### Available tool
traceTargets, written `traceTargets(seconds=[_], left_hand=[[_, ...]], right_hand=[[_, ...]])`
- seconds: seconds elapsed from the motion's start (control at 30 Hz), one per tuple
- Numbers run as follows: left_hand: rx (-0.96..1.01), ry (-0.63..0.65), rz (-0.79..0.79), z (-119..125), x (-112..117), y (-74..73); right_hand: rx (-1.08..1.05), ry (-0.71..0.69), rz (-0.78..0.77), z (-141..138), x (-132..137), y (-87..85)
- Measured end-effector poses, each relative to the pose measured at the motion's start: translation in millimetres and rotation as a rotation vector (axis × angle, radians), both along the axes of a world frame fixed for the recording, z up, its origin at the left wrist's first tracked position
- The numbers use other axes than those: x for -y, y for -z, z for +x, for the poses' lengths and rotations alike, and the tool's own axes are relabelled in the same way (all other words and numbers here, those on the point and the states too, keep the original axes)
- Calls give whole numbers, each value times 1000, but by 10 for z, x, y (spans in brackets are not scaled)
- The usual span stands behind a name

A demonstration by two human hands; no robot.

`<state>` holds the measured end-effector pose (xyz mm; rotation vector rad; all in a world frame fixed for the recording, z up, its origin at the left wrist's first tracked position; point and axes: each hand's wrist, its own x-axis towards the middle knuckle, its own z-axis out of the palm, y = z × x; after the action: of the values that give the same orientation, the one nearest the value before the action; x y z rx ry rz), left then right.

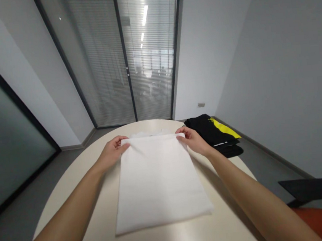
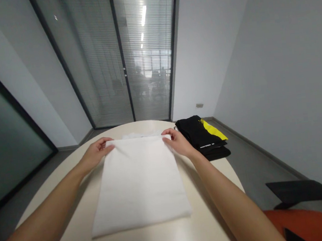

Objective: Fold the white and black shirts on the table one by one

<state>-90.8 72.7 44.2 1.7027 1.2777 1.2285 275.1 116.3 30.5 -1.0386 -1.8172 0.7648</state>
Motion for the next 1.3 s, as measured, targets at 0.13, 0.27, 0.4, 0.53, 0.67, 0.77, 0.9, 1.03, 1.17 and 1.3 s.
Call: traceTargets(seconds=[0.13,0.27,0.4,0.53,0.67,0.77,0.9,1.03,1.17,1.3], left_hand=[[-23,-166,36,83,-304,277],[-136,-169,-16,63,-407,646],[-312,-98,81,28,-354,872],[-476,-231,164,117,-215,855],[-656,-357,-41,181,-10,682],[-755,-353,-224,135,134,523],[-662,-247,-416,35,262,354],[-403,-83,-574,-9,316,308],[-342,-14,-561,-32,342,324],[-430,189,-701,-58,453,202]], right_hand=[[41,110,59,-113,-281,233],[172,98,-52,-143,-284,536],[252,65,25,-100,-187,688],[269,52,149,-105,-92,692],[355,209,102,-96,87,591],[531,367,-112,-24,275,457],[679,264,-331,73,487,282],[691,161,-416,96,551,217],[636,64,-480,166,527,214],[603,-210,-700,291,605,74]])
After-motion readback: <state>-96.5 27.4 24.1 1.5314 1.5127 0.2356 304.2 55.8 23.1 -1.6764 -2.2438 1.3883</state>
